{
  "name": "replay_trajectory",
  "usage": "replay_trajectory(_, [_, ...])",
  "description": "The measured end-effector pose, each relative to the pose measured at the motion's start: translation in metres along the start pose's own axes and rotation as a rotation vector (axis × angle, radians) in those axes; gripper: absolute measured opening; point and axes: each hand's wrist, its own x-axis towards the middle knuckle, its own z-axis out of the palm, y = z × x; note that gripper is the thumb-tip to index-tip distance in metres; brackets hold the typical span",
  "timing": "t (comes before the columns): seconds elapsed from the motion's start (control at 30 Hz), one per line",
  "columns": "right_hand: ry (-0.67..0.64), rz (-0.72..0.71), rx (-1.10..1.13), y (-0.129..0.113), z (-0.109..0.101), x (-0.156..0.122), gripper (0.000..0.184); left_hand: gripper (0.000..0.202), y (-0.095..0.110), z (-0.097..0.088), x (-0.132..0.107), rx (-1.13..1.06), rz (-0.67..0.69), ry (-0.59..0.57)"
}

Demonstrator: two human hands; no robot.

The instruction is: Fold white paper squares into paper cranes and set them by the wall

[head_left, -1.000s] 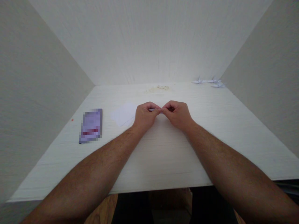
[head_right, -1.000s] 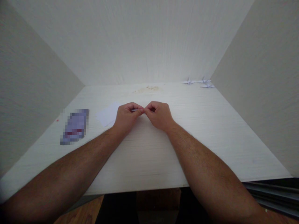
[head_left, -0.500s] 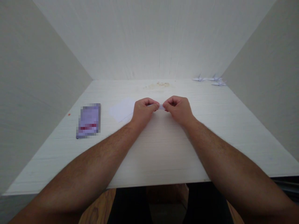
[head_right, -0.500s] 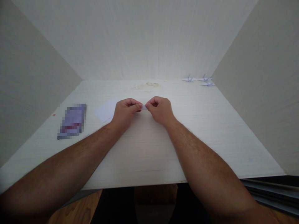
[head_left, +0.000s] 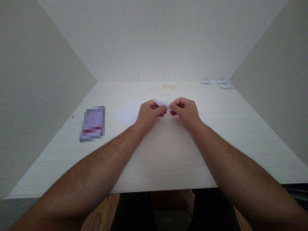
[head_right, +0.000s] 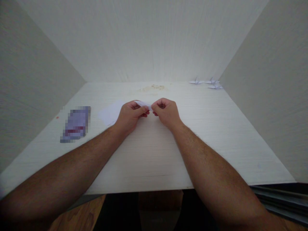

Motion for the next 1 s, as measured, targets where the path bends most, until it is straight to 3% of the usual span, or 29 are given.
replay_trajectory(0.17, [-0.039,-0.031,-0.069,-0.0009,0.0005,-0.0017,0.007,0.019,-0.0009,-0.0002,0.0005,0.029,0.009,0.017])
replay_trajectory(0.4, [-0.004,-0.092,-0.211,-0.0052,0.0002,-0.0027,0.011,0.017,0.0011,0.0002,-0.002,0.219,0.052,-0.046])
replay_trajectory(0.6, [0.013,-0.074,-0.216,-0.0061,-0.0003,-0.0023,0.011,0.018,0.0016,0.0008,-0.0027,0.155,0.019,-0.057])
replay_trajectory(1.0, [0.01,-0.056,-0.202,-0.0028,0.0025,-0.0019,0.011,0.016,0.0032,0.0017,-0.0027,0.227,0.019,-0.057])
